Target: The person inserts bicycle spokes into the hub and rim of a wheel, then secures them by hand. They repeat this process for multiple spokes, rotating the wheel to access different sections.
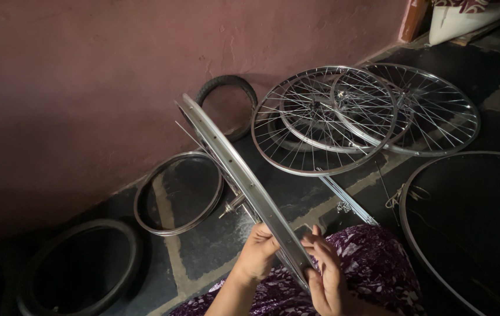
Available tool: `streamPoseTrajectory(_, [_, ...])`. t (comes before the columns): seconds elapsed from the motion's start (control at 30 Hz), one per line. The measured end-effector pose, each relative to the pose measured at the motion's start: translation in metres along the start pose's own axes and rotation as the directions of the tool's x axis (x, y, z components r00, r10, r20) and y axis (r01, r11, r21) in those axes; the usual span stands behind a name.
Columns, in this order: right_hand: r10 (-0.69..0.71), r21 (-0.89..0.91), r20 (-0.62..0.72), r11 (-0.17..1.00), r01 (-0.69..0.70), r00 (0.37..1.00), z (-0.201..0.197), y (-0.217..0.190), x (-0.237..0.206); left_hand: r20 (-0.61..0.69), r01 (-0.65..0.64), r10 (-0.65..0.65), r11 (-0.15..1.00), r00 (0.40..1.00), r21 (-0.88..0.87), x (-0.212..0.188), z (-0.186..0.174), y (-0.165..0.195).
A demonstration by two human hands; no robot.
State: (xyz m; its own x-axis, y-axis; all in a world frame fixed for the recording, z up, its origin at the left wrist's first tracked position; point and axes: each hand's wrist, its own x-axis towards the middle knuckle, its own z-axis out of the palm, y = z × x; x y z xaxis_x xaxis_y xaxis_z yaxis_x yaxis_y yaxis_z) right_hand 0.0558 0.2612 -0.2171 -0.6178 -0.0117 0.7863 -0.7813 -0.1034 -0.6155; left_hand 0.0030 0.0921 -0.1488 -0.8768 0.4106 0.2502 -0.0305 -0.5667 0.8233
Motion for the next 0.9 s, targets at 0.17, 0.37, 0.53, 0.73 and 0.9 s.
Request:
streamPoseTrajectory(0.17, [0.017,0.033,-0.013,0.999,-0.017,1.0,0.003,-0.002,-0.001,0.038,0.104,-0.104,0.995,0.994,0.004,-0.002,-0.004,0.005])
streamPoseTrajectory(0.37, [-0.07,-0.045,0.034,0.996,0.072,0.997,0.008,-0.014,0.011,0.035,0.029,-0.031,0.999,0.999,0.046,-0.003,-0.01,0.002])
streamPoseTrajectory(0.53, [-0.017,-0.026,0.053,0.999,0.018,0.998,0.009,-0.023,0.018,0.022,0.038,-0.038,0.999,0.999,0.0,-0.005,-0.016,-0.003])
streamPoseTrajectory(0.73, [-0.097,0.055,0.099,0.994,0.092,0.99,0.002,-0.002,0.003,0.053,0.061,-0.064,0.997,0.997,0.054,-0.004,-0.016,0.004])
streamPoseTrajectory(0.9, [0.186,0.166,0.135,0.964,-0.207,0.973,-0.008,0.024,-0.036,0.063,0.038,-0.037,0.999,0.997,-0.01,-0.005,-0.011,0.002])
